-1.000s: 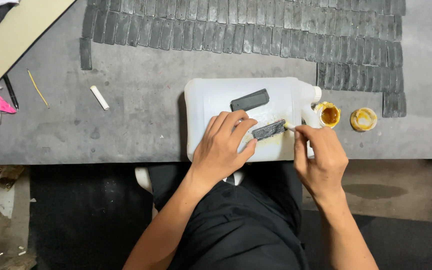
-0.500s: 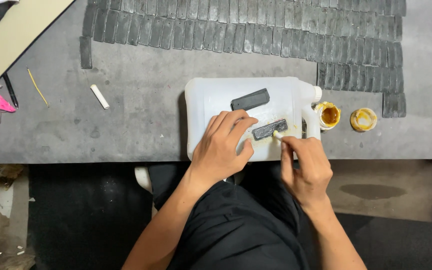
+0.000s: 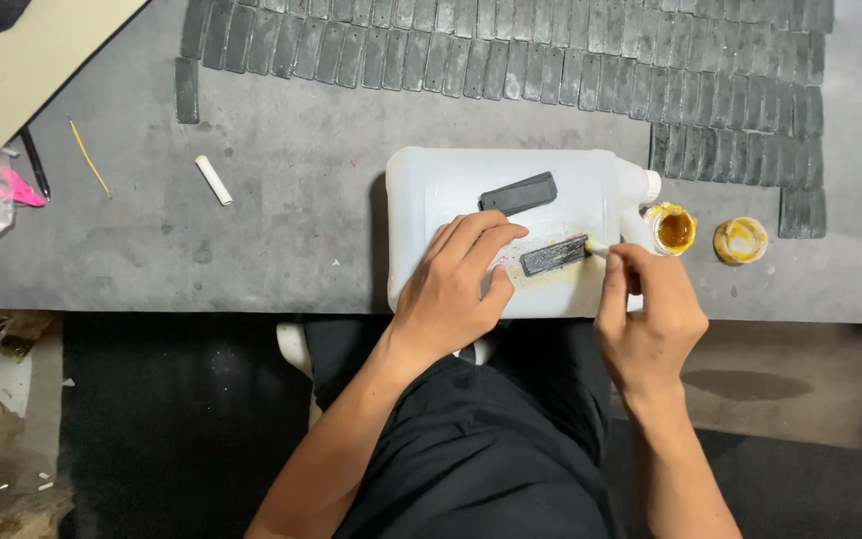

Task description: Applying adhesive to small leather strips and arranging them on a work surface

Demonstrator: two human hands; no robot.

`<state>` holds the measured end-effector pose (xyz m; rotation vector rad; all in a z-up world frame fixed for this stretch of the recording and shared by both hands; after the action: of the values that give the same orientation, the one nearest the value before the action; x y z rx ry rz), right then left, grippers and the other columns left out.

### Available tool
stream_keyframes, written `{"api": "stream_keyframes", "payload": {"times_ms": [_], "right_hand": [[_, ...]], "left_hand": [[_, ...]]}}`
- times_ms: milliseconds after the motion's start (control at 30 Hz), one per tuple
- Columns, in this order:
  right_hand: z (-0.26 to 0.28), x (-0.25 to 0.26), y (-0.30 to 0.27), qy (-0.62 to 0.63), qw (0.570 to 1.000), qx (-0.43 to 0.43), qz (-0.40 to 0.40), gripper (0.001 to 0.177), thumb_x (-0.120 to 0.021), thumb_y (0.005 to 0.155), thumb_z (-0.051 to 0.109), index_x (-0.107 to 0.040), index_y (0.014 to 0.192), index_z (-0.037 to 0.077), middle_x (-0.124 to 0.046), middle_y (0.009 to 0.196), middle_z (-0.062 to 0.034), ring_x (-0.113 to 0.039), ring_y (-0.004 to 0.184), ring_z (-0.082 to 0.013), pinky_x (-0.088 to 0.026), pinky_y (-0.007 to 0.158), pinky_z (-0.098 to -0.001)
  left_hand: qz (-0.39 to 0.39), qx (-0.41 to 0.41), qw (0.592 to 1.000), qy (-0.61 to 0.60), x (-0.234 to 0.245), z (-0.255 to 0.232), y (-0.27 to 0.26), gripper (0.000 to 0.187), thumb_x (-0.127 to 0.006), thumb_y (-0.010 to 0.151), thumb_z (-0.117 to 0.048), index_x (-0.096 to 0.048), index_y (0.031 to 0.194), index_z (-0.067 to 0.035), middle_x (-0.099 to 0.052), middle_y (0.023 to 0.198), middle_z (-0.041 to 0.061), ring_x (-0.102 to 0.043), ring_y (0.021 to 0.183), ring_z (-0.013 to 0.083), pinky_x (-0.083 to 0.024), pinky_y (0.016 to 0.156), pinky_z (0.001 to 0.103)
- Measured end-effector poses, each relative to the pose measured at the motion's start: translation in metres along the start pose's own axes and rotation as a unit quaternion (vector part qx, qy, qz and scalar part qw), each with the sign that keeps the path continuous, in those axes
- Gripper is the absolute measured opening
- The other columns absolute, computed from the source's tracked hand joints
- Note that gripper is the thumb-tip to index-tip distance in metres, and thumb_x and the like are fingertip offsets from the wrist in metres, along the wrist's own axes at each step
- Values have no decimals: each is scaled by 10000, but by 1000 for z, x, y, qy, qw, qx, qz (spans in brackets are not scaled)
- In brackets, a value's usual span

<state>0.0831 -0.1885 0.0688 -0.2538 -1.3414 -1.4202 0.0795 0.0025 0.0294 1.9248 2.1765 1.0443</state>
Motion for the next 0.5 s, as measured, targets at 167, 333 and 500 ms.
{"api": "stream_keyframes", "payload": {"times_ms": [167, 333, 500], "right_hand": [[33, -10, -1, 32, 997, 29, 56, 77, -731, 976, -11, -764, 1008, 50, -612, 717, -67, -643, 678, -272, -514, 626, -382], [22, -12, 1, -14, 998, 51, 33, 94, -681, 1032, -56, -743, 1047, 14, -604, 756, -74, -599, 678, -254, -512, 642, -365], [40, -23, -1, 55, 992, 74, 86, 115, -723, 931, -61, -750, 992, 32, -608, 758, -89, -635, 722, -305, -524, 642, -388]], "left_hand": [[5, -5, 1000, 3, 2, -3, 2, 385, -530, 846, 13, -645, 1206, -58, -597, 1064, 112, -642, 972, 320, -542, 864, 431], [3, -1, 1000, -3, 2, 0, 0, 406, -495, 846, 32, -635, 1218, -52, -598, 1078, 118, -643, 977, 320, -542, 869, 431], [29, 1, 1000, -12, 1, 1, 1, 511, -412, 814, 77, -617, 1265, -50, -584, 1109, 125, -630, 1002, 333, -534, 893, 435]]}}
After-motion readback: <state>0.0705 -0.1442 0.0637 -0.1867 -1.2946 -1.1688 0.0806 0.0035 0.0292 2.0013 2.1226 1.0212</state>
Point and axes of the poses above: each hand's wrist, its own y-axis towards the middle knuckle, its own x-axis out of the back of the hand, z = x × y, the point moved 9 cm from there along y, towards the middle knuckle
